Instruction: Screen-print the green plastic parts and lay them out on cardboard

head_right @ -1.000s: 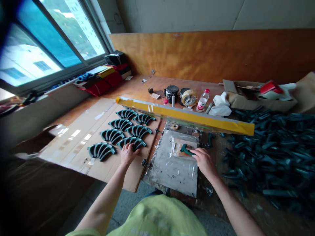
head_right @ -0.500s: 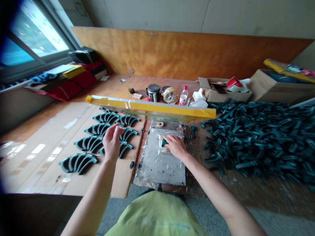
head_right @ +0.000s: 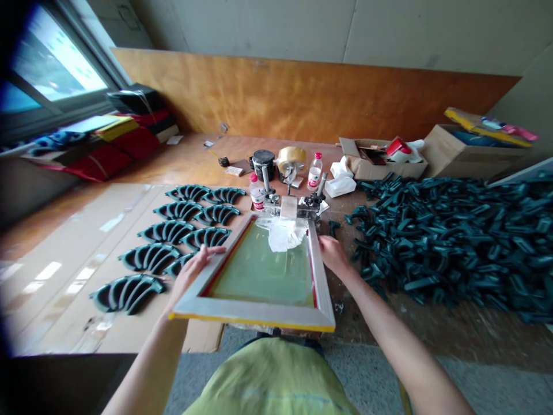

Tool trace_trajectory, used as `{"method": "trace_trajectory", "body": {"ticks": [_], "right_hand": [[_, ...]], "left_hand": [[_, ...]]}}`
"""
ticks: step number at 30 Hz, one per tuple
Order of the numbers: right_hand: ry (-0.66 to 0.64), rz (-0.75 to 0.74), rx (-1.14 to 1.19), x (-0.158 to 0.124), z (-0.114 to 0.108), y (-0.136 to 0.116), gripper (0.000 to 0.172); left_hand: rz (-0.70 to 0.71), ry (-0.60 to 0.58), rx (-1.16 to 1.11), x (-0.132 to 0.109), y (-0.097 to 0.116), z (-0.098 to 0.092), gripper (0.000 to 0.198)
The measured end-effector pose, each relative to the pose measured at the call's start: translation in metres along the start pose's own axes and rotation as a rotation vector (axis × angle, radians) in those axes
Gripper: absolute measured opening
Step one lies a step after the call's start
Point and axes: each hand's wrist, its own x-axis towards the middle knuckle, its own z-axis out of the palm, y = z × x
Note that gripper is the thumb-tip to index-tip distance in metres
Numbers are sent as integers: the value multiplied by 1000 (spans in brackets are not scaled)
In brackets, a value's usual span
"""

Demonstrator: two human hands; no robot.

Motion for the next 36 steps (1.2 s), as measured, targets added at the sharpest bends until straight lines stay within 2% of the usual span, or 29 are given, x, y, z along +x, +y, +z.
{"method": "trace_trajectory", "body": {"ticks": [3, 5, 7, 9, 13, 16, 18, 20, 22, 24, 27, 30, 33, 36], "right_hand": [[103, 23, 40, 29, -12, -9, 30], [124, -42, 16, 54, -9, -27, 44], [78, -104, -66, 76, -3, -48, 55], [-20, -109, -143, 92, 4, -62, 48], [-248, -35, -260, 97, 14, -72, 20], [-293, -107, -276, 78, 20, -72, 11], [-308, -247, -231, 59, 18, -70, 11], [-338, -377, -174, 41, 11, -65, 21], [-379, -455, -138, 33, 0, -60, 25], [-413, -469, -136, 35, -8, -57, 17], [-333, -381, -171, 42, -5, -60, 9], [-215, -375, -197, 31, 12, -66, 22], [-217, -436, -163, 10, 21, -67, 27], [-217, -397, -80, 15, 14, -65, 21]], "left_hand": [[-126, -69, 46, -4, -49, -13, 78], [-124, -71, 58, 2, -77, -15, 90], [-111, -65, 69, 10, -95, -15, 95], [-105, -68, 72, 16, -105, -13, 95], [-105, -65, 87, 19, -109, -14, 94], [-105, -68, 92, 20, -112, -16, 88], [-108, -65, 92, 20, -114, -17, 86], [-109, -68, 88, 20, -115, -18, 85], [-105, -76, 85, 20, -116, -18, 84], [-100, -79, 84, 20, -116, -17, 84], [-96, -64, 100, 18, -114, -17, 83], [-99, -52, 115, 17, -111, -16, 81], [-111, -44, 101, 15, -107, -15, 81], [-121, -37, 103, 13, -103, -14, 81]]}}
